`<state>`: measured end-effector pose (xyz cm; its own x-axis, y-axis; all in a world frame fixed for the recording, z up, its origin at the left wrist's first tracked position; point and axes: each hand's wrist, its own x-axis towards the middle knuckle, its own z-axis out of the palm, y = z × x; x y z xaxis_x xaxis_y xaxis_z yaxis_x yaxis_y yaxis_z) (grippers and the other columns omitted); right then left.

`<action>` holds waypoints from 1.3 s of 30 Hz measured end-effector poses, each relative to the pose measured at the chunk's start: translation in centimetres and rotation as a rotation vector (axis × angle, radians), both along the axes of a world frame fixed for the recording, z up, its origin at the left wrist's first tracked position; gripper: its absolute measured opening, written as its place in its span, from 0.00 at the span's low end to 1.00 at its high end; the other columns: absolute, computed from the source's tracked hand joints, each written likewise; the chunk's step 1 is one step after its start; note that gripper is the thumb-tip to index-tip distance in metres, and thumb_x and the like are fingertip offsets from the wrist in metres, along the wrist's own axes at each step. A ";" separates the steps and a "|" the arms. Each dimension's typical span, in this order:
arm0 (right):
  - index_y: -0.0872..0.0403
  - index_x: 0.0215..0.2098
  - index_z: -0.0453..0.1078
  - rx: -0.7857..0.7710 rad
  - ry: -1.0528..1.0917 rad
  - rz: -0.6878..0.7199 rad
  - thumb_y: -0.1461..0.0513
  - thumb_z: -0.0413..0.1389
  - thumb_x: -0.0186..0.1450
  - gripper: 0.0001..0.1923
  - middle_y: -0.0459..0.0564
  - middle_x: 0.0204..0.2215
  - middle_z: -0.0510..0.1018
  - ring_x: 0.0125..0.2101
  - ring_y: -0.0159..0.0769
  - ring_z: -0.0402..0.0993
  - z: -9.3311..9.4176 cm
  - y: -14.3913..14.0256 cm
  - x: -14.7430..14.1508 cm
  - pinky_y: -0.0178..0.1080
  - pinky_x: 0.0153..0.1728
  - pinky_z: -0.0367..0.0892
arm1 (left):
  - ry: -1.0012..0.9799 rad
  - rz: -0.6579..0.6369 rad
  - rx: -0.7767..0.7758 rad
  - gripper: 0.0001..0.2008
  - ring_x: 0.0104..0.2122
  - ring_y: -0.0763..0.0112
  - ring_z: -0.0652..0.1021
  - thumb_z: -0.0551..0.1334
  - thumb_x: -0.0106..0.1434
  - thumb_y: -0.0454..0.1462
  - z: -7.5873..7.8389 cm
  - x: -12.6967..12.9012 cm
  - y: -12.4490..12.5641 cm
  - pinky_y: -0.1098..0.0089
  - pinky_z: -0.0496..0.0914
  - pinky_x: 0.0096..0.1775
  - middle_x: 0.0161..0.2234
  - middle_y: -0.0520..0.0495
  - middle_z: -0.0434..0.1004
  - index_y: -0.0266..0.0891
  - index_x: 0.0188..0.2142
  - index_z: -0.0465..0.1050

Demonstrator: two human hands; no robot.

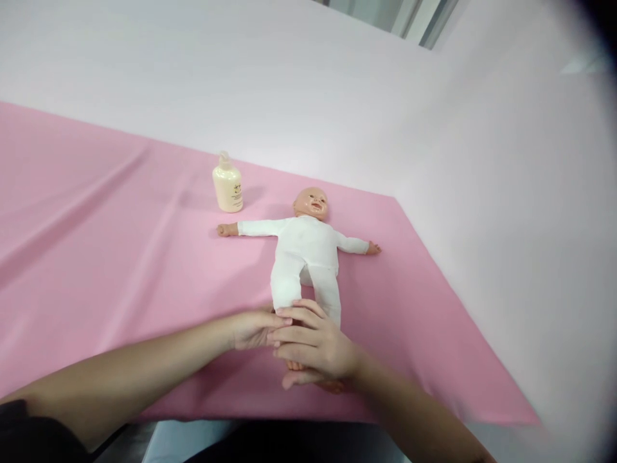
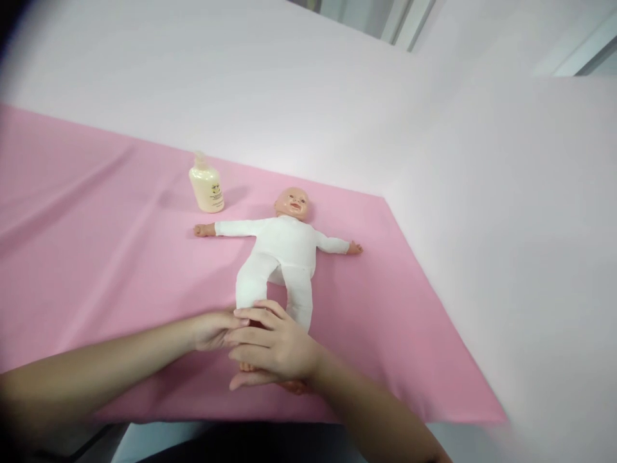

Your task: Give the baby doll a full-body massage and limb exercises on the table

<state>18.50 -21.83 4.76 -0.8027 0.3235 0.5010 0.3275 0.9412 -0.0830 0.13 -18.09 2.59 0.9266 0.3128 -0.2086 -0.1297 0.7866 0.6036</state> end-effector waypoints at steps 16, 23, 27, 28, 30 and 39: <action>0.54 0.53 0.61 -0.251 0.338 -0.417 0.57 0.47 0.66 0.18 0.56 0.56 0.64 0.59 0.40 0.57 1.3 0.8 0.7 0.48 0.59 0.57 | -0.082 0.041 -0.120 0.25 0.37 0.60 0.77 0.62 0.56 0.52 0.3 0.0 0.4 0.54 0.66 0.47 0.36 0.39 0.78 0.31 0.41 0.73; 0.49 0.63 0.47 -0.451 0.423 -0.870 0.62 0.56 0.57 0.38 0.56 0.64 0.47 0.64 0.50 0.44 -2.1 3.0 1.7 0.56 0.58 0.58 | 0.130 0.029 0.020 0.28 0.39 0.57 0.78 0.58 0.58 0.55 0.6 -0.1 1.1 0.59 0.68 0.44 0.37 0.36 0.79 0.32 0.44 0.71; 0.50 0.63 0.46 -0.383 0.386 -0.912 0.67 0.58 0.52 0.44 0.60 0.64 0.44 0.63 0.56 0.46 -3.5 3.7 2.5 0.55 0.54 0.63 | 0.246 0.044 0.079 0.28 0.39 0.58 0.79 0.59 0.58 0.55 0.7 -0.1 1.0 0.65 0.69 0.40 0.39 0.36 0.79 0.32 0.44 0.71; 0.51 0.64 0.47 -0.340 0.388 -0.909 0.69 0.59 0.51 0.44 0.61 0.64 0.45 0.64 0.56 0.47 -3.6 3.8 2.5 0.54 0.54 0.64 | 0.240 0.064 0.092 0.27 0.39 0.58 0.79 0.59 0.58 0.55 0.7 0.0 1.0 0.65 0.69 0.40 0.39 0.36 0.79 0.32 0.43 0.71; 0.50 0.63 0.48 -0.266 0.402 -0.903 0.70 0.59 0.51 0.44 0.62 0.64 0.46 0.64 0.54 0.48 -3.5 3.8 2.5 0.52 0.54 0.64 | 0.224 0.138 0.093 0.24 0.39 0.59 0.79 0.60 0.59 0.52 0.7 0.2 1.0 0.64 0.69 0.43 0.38 0.37 0.79 0.32 0.42 0.71; 0.51 0.58 0.56 -0.317 0.558 -0.853 0.71 0.53 0.53 0.34 0.59 0.61 0.51 0.62 0.52 0.52 -2.3 4.0 2.7 0.50 0.53 0.65 | 0.396 0.612 0.116 0.24 0.38 0.65 0.77 0.64 0.58 0.42 1.3 1.1 1.8 0.68 0.72 0.41 0.41 0.45 0.76 0.39 0.52 0.62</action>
<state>21.17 -17.85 2.46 0.0673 0.8502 0.5221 0.7076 0.3283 -0.6258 1.23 -16.25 3.86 0.4419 0.7897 -0.4255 -0.2802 0.5721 0.7708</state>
